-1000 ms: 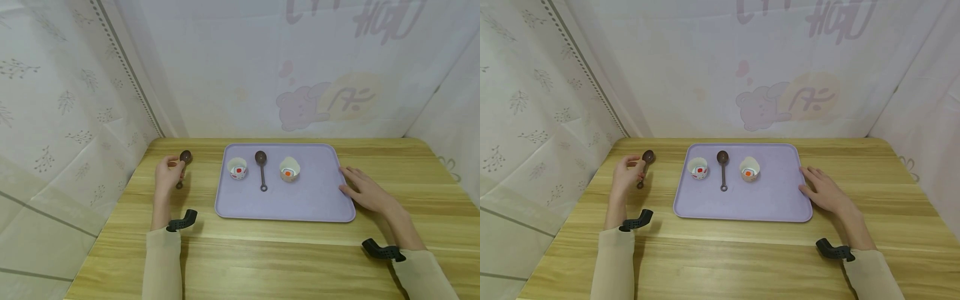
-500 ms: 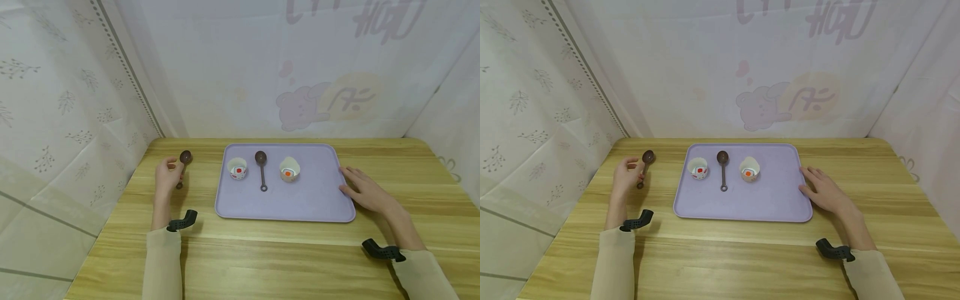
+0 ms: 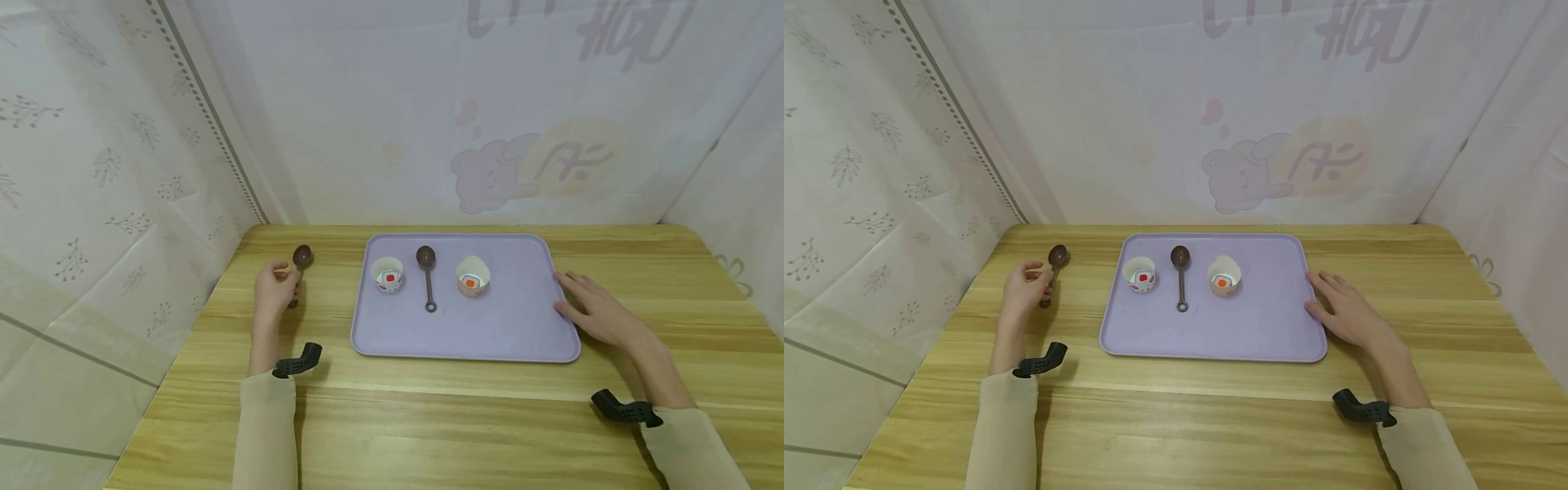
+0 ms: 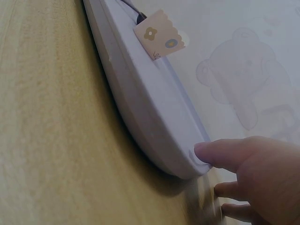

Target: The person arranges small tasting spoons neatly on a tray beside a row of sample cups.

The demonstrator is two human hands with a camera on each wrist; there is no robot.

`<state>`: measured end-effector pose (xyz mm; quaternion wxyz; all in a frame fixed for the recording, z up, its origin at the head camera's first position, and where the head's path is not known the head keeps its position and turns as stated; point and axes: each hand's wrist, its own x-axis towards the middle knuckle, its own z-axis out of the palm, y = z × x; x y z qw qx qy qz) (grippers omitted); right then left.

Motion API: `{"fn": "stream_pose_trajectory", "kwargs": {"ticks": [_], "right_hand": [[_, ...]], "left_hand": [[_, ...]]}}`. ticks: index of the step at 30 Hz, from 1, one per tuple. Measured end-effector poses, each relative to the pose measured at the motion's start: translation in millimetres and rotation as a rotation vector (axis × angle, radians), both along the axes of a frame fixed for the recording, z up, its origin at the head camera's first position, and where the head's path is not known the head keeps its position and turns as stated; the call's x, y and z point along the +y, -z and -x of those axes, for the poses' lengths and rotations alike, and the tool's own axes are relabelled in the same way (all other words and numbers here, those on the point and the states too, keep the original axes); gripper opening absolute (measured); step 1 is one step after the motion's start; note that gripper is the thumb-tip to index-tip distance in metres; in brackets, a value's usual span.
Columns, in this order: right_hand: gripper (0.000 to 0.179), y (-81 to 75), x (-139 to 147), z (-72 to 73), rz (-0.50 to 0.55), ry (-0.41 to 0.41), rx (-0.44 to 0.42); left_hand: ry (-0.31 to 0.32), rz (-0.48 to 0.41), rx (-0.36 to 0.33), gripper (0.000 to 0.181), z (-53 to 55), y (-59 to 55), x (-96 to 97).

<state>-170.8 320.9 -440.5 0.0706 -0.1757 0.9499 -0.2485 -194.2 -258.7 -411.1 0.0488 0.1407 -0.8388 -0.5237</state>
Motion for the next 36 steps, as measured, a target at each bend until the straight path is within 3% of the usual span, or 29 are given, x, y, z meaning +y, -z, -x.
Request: {"fn": "stream_pose_trajectory", "kwargs": {"ticks": [9,23,36], "right_hand": [[0.071,-0.2,0,0.2,0.000,0.002,-0.007],[0.072,-1.1,-1,0.3,-0.002,0.006,-0.018],[0.071,-3.5,-1,0.7,-0.006,0.004,-0.017]], "left_hand": [[-0.015,-0.008,-0.006,0.048,2.2,4.5,-1.6],[-0.058,0.068,-0.046,0.036,2.7,8.2,-4.0],[-0.019,0.106,-0.056,0.032,2.9,13.2,-9.0]]}}
